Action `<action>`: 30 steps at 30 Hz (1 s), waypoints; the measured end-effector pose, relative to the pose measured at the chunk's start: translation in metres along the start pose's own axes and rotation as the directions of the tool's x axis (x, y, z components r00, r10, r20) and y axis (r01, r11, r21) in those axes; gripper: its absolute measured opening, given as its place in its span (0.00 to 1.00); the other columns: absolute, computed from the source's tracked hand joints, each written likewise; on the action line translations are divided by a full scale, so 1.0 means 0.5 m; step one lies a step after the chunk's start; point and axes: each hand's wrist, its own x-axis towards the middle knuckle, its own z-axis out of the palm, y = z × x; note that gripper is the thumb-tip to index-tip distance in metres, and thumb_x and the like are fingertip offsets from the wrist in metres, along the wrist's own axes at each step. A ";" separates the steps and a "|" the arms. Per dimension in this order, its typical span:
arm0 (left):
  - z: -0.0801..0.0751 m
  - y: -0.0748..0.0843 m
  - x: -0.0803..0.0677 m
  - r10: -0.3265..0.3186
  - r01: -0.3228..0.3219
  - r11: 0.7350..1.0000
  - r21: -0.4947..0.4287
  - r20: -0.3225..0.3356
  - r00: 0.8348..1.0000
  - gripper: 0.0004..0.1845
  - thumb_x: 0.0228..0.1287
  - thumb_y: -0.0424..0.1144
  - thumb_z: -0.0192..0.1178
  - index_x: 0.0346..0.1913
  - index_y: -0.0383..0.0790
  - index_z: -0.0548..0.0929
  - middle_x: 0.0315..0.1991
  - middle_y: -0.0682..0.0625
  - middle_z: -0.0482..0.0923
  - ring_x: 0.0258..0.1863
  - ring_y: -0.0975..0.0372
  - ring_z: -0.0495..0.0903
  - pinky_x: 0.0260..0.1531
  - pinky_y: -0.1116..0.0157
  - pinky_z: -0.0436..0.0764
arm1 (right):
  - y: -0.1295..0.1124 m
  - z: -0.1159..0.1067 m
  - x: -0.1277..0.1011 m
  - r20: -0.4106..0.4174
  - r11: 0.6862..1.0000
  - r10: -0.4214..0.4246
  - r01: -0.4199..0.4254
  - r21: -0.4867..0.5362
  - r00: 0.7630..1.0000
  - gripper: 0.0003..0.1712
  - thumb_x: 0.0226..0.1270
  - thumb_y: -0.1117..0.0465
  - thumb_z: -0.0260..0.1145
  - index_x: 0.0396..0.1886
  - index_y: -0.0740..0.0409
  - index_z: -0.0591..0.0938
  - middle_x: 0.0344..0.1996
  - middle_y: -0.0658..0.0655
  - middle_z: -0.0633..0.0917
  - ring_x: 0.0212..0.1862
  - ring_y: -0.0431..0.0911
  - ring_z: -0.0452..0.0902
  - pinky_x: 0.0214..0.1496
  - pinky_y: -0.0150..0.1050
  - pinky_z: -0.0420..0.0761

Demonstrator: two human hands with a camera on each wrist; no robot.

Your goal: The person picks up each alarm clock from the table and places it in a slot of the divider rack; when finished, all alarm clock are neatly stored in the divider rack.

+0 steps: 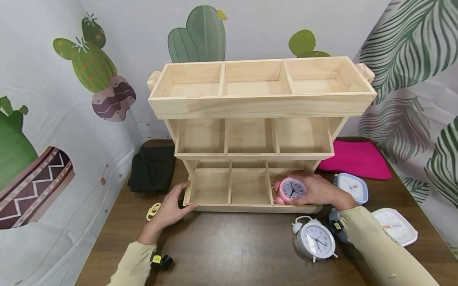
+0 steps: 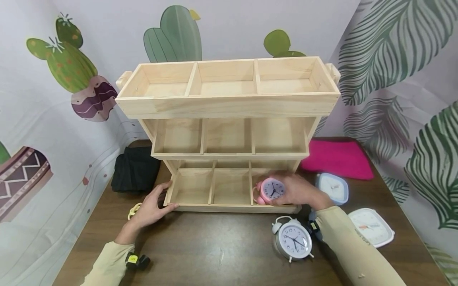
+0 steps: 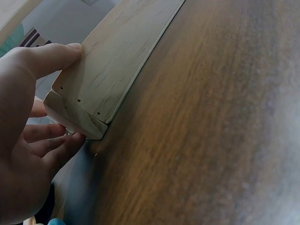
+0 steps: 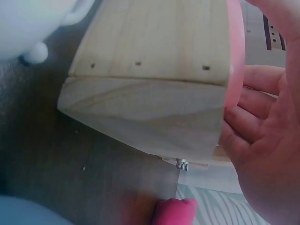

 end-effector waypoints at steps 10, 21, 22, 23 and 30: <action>0.001 -0.002 -0.001 -0.003 0.003 1.000 -0.009 -0.004 1.000 0.43 0.53 0.48 0.74 0.68 0.35 0.66 0.63 0.40 0.69 0.60 0.50 0.75 0.54 0.54 0.80 | 0.006 0.000 -0.002 0.007 0.998 -0.048 0.048 -0.030 0.999 0.41 0.42 0.47 0.82 0.59 0.47 0.79 0.51 0.48 0.82 0.50 0.44 0.77 0.50 0.45 0.79; 0.002 -0.005 -0.001 -0.001 0.001 1.000 -0.011 -0.001 1.000 0.43 0.52 0.48 0.74 0.68 0.36 0.66 0.64 0.41 0.69 0.59 0.50 0.75 0.54 0.55 0.80 | 0.001 0.010 -0.010 0.039 0.996 0.010 -0.006 -0.089 0.999 0.34 0.48 0.46 0.79 0.55 0.51 0.81 0.46 0.49 0.83 0.46 0.43 0.77 0.45 0.41 0.79; 0.003 -0.006 -0.001 0.001 -0.001 1.000 -0.011 -0.003 1.000 0.43 0.52 0.48 0.74 0.68 0.35 0.66 0.64 0.41 0.69 0.59 0.50 0.75 0.54 0.55 0.80 | 0.001 0.010 -0.010 0.039 0.995 0.009 -0.005 -0.095 0.999 0.34 0.48 0.46 0.79 0.56 0.52 0.81 0.46 0.50 0.83 0.46 0.43 0.77 0.45 0.42 0.79; 0.004 -0.006 0.000 0.003 -0.003 1.000 -0.011 -0.006 1.000 0.43 0.52 0.47 0.75 0.68 0.35 0.67 0.64 0.41 0.70 0.59 0.50 0.75 0.54 0.54 0.80 | 0.001 0.010 -0.010 0.040 0.995 0.007 -0.003 -0.098 0.999 0.34 0.49 0.46 0.79 0.56 0.52 0.81 0.46 0.50 0.83 0.46 0.44 0.77 0.45 0.42 0.80; 0.004 -0.009 -0.002 0.001 -0.001 1.000 -0.004 -0.012 1.000 0.43 0.52 0.48 0.75 0.68 0.35 0.66 0.64 0.41 0.70 0.59 0.51 0.75 0.54 0.55 0.80 | 0.003 0.010 -0.007 0.047 0.995 -0.012 0.016 -0.096 0.999 0.34 0.50 0.46 0.78 0.56 0.53 0.80 0.50 0.52 0.82 0.49 0.45 0.77 0.49 0.45 0.80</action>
